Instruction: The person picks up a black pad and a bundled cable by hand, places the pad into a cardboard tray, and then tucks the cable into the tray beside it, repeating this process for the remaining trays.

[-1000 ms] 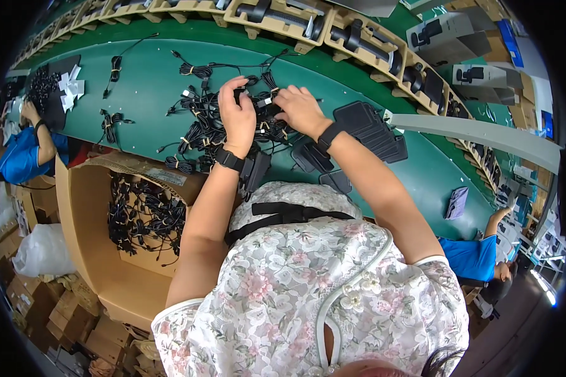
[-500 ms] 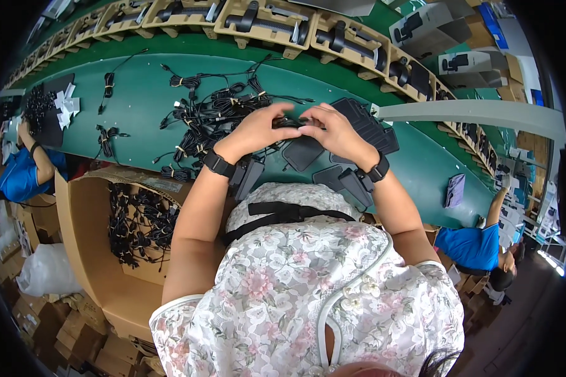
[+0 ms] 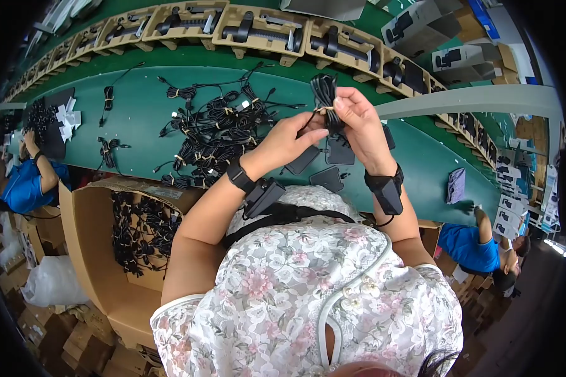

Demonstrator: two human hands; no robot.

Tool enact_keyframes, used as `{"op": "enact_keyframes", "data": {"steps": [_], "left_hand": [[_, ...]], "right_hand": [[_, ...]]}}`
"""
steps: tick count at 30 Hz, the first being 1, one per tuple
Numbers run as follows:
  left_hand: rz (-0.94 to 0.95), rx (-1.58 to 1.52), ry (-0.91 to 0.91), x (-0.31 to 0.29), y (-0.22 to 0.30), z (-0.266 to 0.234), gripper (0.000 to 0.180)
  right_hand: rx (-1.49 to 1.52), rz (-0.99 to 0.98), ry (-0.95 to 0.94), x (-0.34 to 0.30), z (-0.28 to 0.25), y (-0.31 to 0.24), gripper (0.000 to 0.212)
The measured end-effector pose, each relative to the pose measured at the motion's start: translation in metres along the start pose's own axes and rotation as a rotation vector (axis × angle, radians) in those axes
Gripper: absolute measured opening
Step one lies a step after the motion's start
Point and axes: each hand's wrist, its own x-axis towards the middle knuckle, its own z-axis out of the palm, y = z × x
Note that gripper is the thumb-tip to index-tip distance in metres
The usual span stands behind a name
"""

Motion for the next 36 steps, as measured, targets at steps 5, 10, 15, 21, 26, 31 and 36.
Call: {"op": "enact_keyframes", "data": {"steps": [5,10,15,21,26,31,36], "left_hand": [[-0.271,-0.188,-0.424,0.007,-0.006,-0.019,0.022],[-0.248,0.028,-0.397,0.010,0.031,-0.026,0.019],[-0.071,-0.156,-0.303,0.004,0.039,-0.013,0.019],[0.025,0.565,-0.547,-0.005,0.025,-0.034,0.017],[-0.398,0.195,-0.763,0.011,0.047,-0.044,0.020],[-0.132,-0.242,-0.317,0.017,0.040,-0.014,0.030],[-0.064,-0.268,-0.246,0.022,0.058,0.023,0.034]], "right_hand": [[0.102,-0.027,0.045,-0.008,-0.013,-0.008,0.022],[-0.025,-0.161,0.168,-0.019,-0.019,-0.019,0.024],[0.102,-0.187,0.186,-0.031,-0.018,-0.046,0.022],[-1.385,-0.481,0.089,-0.047,-0.031,-0.048,0.019],[-0.842,-0.284,0.252,-0.061,-0.047,-0.037,0.018],[-0.234,-0.181,0.325,-0.059,-0.034,-0.050,0.017],[-0.037,-0.190,0.208,-0.054,-0.026,-0.015,0.016]]}}
